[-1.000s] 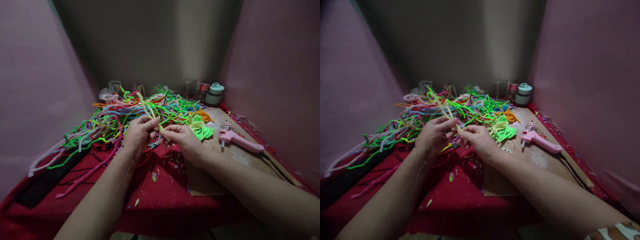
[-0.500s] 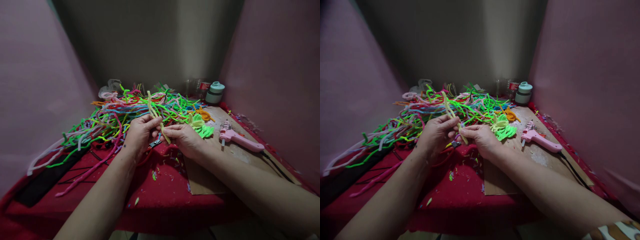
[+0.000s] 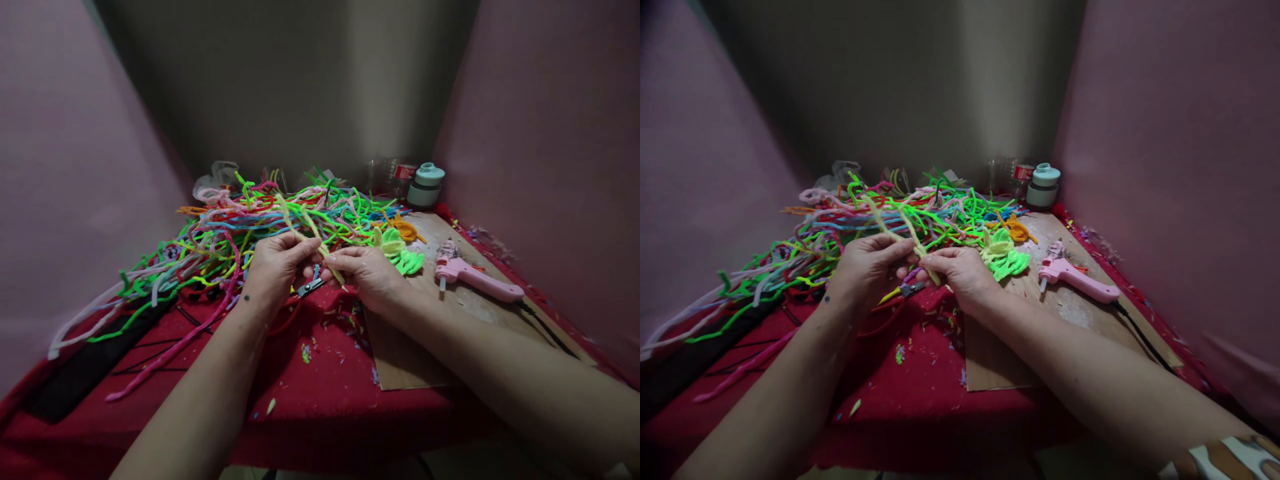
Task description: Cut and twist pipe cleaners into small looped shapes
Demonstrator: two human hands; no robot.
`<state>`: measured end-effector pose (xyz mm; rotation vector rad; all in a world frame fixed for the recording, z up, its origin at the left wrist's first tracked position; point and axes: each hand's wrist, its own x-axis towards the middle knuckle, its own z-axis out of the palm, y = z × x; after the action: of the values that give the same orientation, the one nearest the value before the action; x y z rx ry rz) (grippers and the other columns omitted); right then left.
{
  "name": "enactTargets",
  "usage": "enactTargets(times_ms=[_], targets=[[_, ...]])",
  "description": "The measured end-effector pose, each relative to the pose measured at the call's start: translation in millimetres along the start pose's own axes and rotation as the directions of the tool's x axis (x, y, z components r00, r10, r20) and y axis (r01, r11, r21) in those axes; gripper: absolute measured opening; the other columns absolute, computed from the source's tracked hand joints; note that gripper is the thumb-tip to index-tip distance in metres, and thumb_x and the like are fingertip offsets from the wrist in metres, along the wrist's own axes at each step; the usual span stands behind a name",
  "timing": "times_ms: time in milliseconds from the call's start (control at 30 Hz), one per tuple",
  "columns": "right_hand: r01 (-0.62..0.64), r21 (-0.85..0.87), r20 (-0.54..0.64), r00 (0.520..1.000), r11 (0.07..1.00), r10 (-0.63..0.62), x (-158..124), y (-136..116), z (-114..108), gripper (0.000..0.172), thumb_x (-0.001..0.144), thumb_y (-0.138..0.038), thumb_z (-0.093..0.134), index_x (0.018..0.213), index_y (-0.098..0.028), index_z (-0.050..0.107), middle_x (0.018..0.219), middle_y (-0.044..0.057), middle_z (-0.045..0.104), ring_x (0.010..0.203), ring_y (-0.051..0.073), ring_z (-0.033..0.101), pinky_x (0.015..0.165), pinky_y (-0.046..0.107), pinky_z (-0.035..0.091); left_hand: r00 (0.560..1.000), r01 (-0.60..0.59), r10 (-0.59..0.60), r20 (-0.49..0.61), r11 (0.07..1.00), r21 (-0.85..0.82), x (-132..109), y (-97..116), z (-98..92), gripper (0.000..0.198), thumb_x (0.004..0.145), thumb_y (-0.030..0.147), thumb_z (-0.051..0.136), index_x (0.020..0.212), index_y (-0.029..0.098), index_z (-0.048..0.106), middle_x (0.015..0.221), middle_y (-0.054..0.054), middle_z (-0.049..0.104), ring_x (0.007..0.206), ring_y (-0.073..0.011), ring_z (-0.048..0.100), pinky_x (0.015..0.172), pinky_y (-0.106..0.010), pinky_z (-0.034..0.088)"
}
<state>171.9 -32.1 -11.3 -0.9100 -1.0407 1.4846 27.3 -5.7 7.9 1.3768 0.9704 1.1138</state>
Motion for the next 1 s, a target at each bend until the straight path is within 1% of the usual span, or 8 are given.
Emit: enactTargets(times_ms=[233,367,500,633,733,833,933,1000], targets=[[-0.006,0.027,0.035,0.999,1.0,0.005,6,3,-5,0.012,0.064,-0.02,0.065,0.055,-0.013,0.061,0.051,0.001,0.059,0.043,0.007,0.042,0.045,0.024,0.03,0.958,-0.281,0.242,0.154,0.901,0.329,-1,7,-4.7,0.008,0.072,0.024,0.064,0.074,0.016,0.064,0.062,0.001,0.055,0.055,-0.0088,0.049,0.052,-0.021,0.04],[0.021,0.024,0.098,0.995,0.999,-0.023,7,3,-7,0.012,0.064,-0.018,0.063,0.053,-0.013,0.06,0.049,0.0,0.058,0.042,0.007,0.042,0.045,0.023,0.029,0.774,-0.613,0.541,0.328,0.513,0.601,3,3,-8.8,0.012,0.079,0.023,0.058,0.075,0.018,0.069,0.077,-0.002,0.053,0.074,-0.0126,0.05,0.067,-0.025,0.041],[0.057,-0.034,0.167,0.985,0.998,-0.05,9,1,-10,0.011,0.064,-0.015,0.061,0.054,-0.013,0.06,0.049,0.0,0.058,0.043,0.007,0.042,0.046,0.023,0.03,0.631,-0.664,0.623,0.463,0.125,0.737,2,8,-13.4,0.013,0.08,0.026,0.058,0.076,0.021,0.068,0.08,-0.003,0.056,0.079,-0.0155,0.047,0.07,-0.028,0.038],[0.153,-0.192,0.226,0.968,0.969,-0.109,10,-2,-12,0.011,0.066,-0.016,0.058,0.055,-0.013,0.059,0.05,0.0,0.056,0.045,0.007,0.042,0.05,0.024,0.033,0.642,-0.63,0.526,0.559,-0.055,0.775,-7,19,-10.9,0.016,0.081,0.024,0.053,0.07,0.019,0.063,0.074,-0.003,0.061,0.075,-0.017,0.046,0.073,-0.032,0.035],[0.337,-0.478,0.236,0.939,0.811,-0.251,5,0,-11,0.013,0.069,-0.016,0.055,0.057,-0.014,0.057,0.051,-0.001,0.054,0.049,0.008,0.043,0.053,0.024,0.034,0.816,-0.531,0.384,0.433,0.2,0.824,-13,24,-6.9,0.016,0.076,0.022,0.051,0.065,0.017,0.062,0.061,-0.001,0.058,0.064,-0.015,0.046,0.066,-0.03,0.035],[0.581,-0.744,0.365,0.766,0.329,-0.529,-1,3,-9,0.017,0.075,-0.015,0.051,0.061,-0.014,0.059,0.059,0.002,0.056,0.058,0.011,0.046,0.06,0.026,0.036,0.978,-0.17,0.042,0.204,0.727,0.665,-12,24,-5.2,0.012,0.066,0.025,0.058,0.058,0.016,0.061,0.052,0.002,0.053,0.049,-0.0101,0.042,0.051,-0.025,0.032],[0.65,-0.759,0.514,0.569,-0.031,-0.642,-6,5,-7,0.023,0.081,-0.016,0.046,0.063,-0.014,0.059,0.063,0.005,0.059,0.063,0.014,0.048,0.064,0.029,0.037,0.957,0.206,-0.249,0.149,0.944,0.257,-6,20,-5.5,0.013,0.053,0.024,0.064,0.05,0.014,0.056,0.043,0.004,0.045,0.04,-0.007,0.037,0.043,-0.022,0.028],[0.663,-0.745,0.523,0.515,-0.071,-0.68,-7,3,-7,0.024,0.082,-0.016,0.045,0.062,-0.015,0.059,0.062,0.005,0.059,0.062,0.014,0.048,0.064,0.03,0.038,0.93,0.31,-0.315,0.19,0.949,0.055,-2,16,-6.1,0.014,0.049,0.022,0.064,0.046,0.014,0.053,0.041,0.003,0.043,0.039,-0.0073,0.038,0.042,-0.022,0.029]])
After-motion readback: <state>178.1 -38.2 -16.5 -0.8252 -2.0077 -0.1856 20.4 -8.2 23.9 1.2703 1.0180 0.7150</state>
